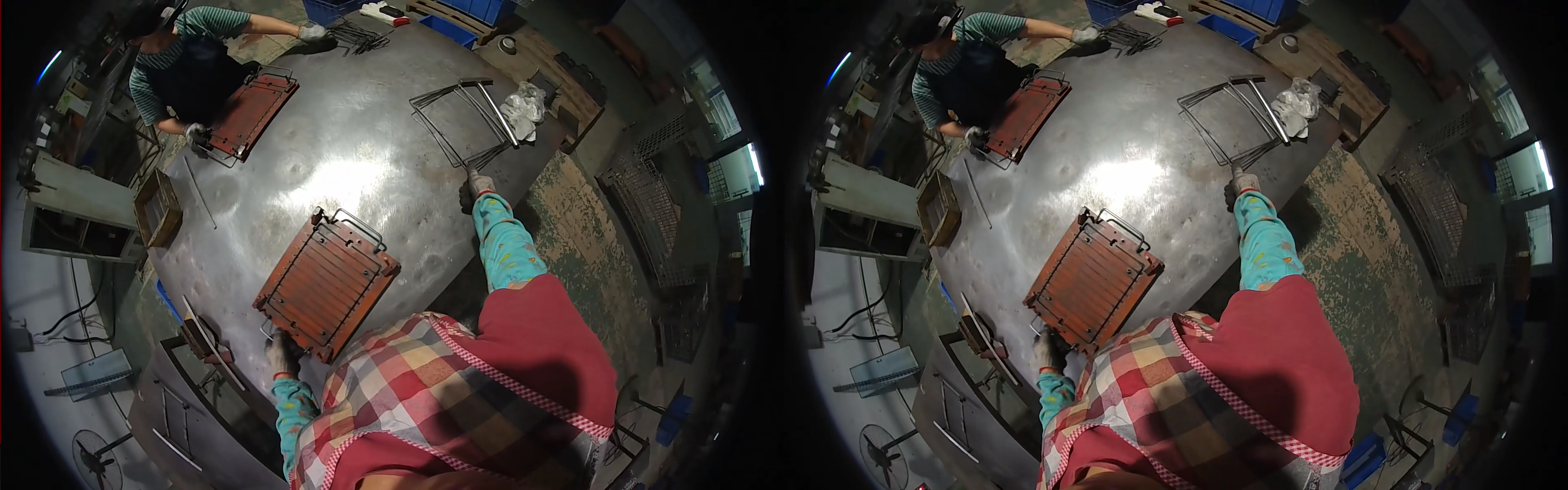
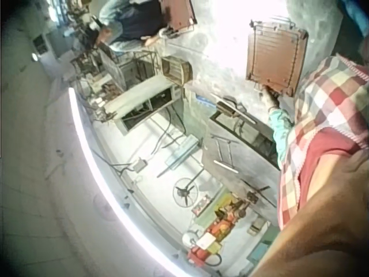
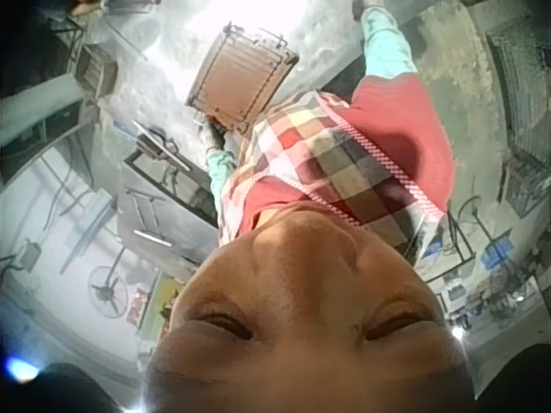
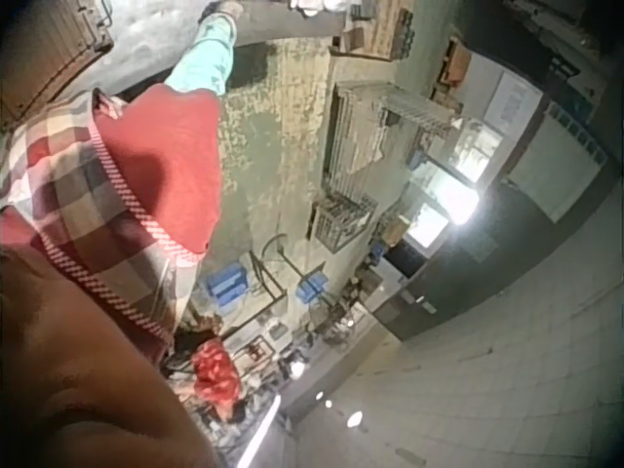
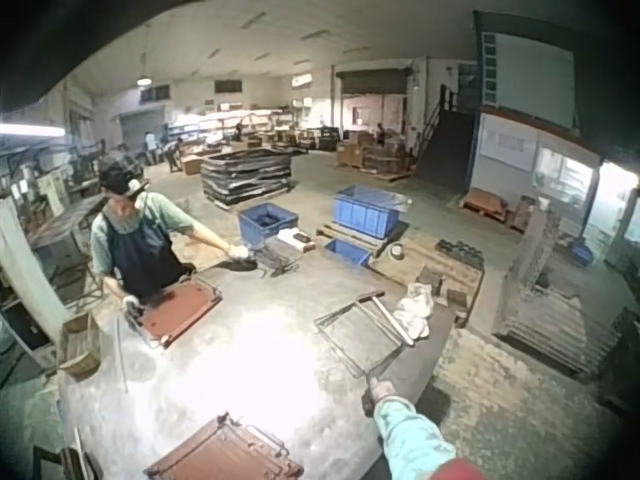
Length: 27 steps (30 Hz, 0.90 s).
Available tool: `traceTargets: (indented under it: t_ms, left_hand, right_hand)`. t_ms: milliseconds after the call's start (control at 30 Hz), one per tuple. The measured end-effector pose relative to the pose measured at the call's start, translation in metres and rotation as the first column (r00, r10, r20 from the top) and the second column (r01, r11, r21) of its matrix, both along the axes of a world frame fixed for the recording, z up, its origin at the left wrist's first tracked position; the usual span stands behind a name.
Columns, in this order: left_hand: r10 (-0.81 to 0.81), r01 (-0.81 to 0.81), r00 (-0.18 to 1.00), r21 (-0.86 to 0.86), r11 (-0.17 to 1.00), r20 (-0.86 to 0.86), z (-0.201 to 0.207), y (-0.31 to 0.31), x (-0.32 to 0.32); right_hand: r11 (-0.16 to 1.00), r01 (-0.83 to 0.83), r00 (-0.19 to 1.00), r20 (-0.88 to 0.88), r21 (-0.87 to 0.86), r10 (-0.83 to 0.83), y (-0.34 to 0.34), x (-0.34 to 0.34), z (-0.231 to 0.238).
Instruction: The person is assembling and welding metal frames using a specialized jig and machine.
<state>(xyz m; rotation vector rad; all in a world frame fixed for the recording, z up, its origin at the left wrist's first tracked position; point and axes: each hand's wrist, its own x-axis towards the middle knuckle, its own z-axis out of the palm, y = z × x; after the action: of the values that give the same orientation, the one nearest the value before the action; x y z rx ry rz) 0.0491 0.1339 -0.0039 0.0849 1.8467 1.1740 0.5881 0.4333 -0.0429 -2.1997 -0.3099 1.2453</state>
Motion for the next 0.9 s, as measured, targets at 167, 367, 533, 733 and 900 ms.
traceTargets:
  t_ms: [167, 367, 533, 733, 900]
  left_hand:
    - [-0.051, -0.019, 0.976, -0.312, 0.95, -0.214, -0.004, 0.018, 0.01]
    - [-0.089, -0.011, 0.958, -0.345, 0.939, -0.274, -0.011, 0.031, 0.011]
    - [-0.039, -0.041, 0.969, -0.314, 0.948, -0.244, 0.001, 0.031, 0.017]
    - [-0.06, -0.017, 0.963, -0.283, 0.959, -0.262, -0.025, 0.027, 0.003]
    - [0.032, -0.067, 0.986, -0.21, 0.975, -0.163, -0.027, 0.029, 0.002]
  right_hand:
    - [0.984, -0.119, 0.901, 0.403, -0.131, 0.162, 0.054, -0.005, -0.035]
    - [0.853, 0.521, 0.773, -0.415, -0.018, -0.48, 0.067, 0.0, -0.063]
    - [0.832, 0.521, 0.784, -0.493, 0.192, -0.377, 0.019, -0.038, 0.016]
    - [0.579, 0.642, 0.735, -0.618, 0.502, -0.28, 0.018, -0.041, 0.01]
    - [0.45, 0.799, 0.524, -0.829, 0.399, -0.194, 0.026, -0.033, 0.017]
